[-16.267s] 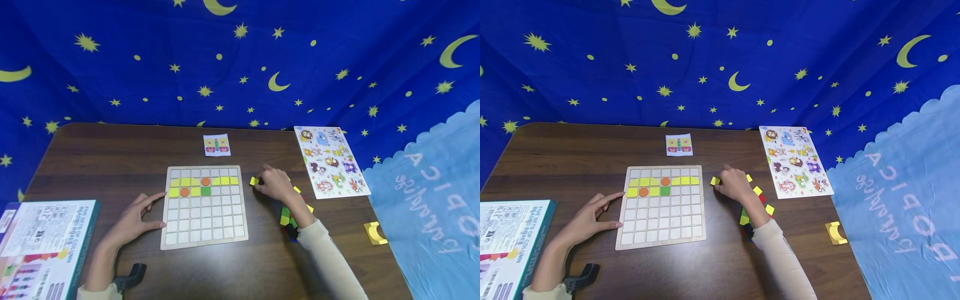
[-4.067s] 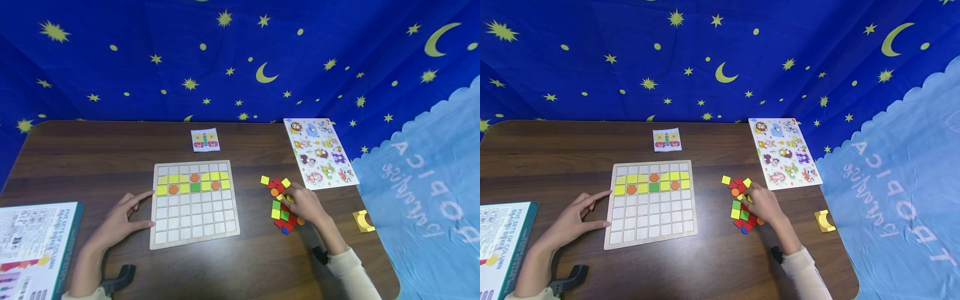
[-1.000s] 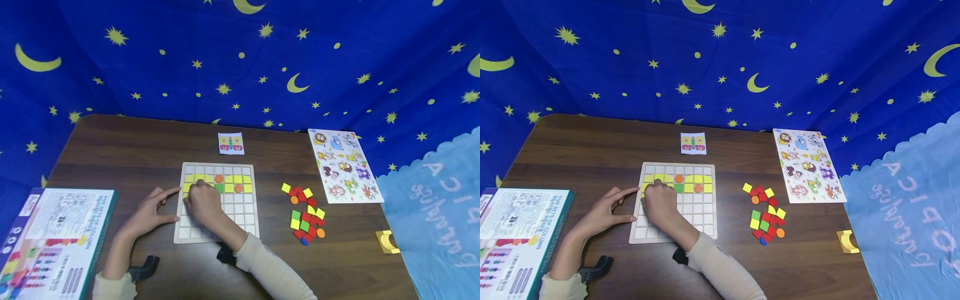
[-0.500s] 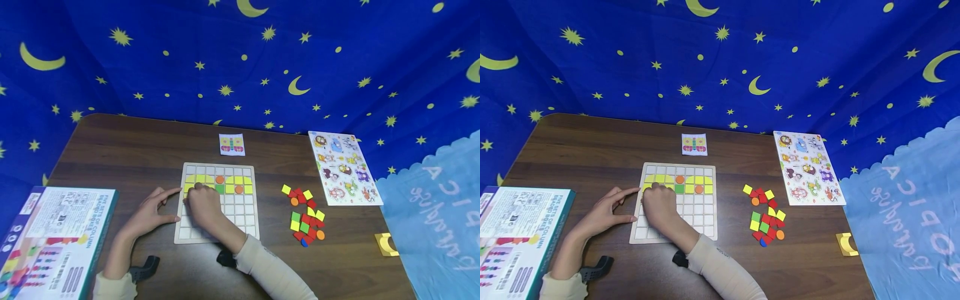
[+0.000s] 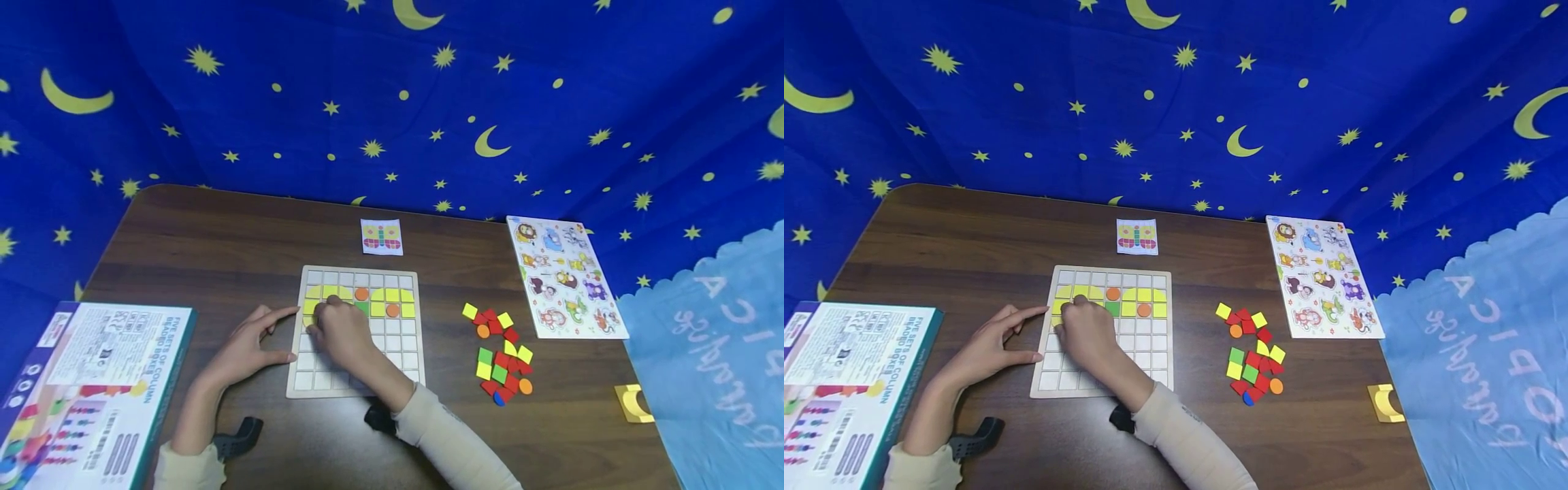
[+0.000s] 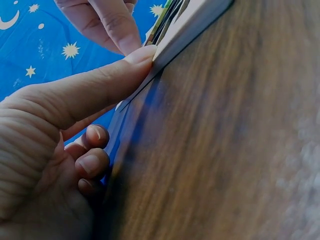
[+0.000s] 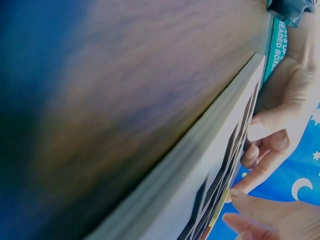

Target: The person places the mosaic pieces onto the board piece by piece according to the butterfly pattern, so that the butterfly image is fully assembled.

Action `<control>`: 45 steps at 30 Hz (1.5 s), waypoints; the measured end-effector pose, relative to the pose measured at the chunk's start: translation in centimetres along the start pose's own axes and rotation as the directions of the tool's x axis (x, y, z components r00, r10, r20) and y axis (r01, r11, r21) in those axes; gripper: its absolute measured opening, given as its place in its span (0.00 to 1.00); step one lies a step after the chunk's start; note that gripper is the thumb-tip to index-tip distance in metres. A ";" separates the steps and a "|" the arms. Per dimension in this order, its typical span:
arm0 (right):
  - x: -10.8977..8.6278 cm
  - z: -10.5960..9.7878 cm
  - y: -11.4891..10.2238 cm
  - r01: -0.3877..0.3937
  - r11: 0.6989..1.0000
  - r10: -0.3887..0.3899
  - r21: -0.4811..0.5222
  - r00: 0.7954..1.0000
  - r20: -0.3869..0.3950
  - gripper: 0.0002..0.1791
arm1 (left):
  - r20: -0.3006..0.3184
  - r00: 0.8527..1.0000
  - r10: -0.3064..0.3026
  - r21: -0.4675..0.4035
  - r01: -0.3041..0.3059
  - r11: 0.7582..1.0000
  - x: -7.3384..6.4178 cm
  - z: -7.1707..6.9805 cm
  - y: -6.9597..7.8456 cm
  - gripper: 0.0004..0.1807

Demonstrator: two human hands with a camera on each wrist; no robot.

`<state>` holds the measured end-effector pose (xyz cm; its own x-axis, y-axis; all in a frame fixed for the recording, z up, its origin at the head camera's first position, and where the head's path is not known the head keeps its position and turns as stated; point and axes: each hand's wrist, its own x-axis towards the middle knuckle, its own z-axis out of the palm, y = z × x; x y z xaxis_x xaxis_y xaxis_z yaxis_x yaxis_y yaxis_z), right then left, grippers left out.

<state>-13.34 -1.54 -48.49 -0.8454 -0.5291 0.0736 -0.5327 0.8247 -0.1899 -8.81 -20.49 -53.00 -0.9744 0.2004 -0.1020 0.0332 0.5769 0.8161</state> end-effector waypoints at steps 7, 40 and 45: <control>0.0 -0.1 0.4 0.066 0.998 -0.066 -0.008 0.997 -0.027 0.05 | -0.012 1.000 0.021 0.002 -0.021 1.000 0.0 0.0 0.0 0.43; -5.5 -4.7 10.4 -0.180 0.981 0.182 0.075 0.983 -0.013 0.16 | 0.003 1.000 -0.028 0.077 0.028 0.997 -0.2 -0.5 0.7 0.44; -6.9 -5.4 14.5 -0.300 0.953 0.301 0.038 0.953 -0.035 0.17 | 0.006 1.000 -0.025 0.086 0.024 0.996 0.1 -0.2 0.8 0.45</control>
<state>-15.46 15.13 -46.44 -0.9674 -0.2489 0.0476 -0.2529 0.9371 -0.2406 -8.94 -20.18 -52.23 -0.9735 0.1908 -0.1260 0.0283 0.6473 0.7617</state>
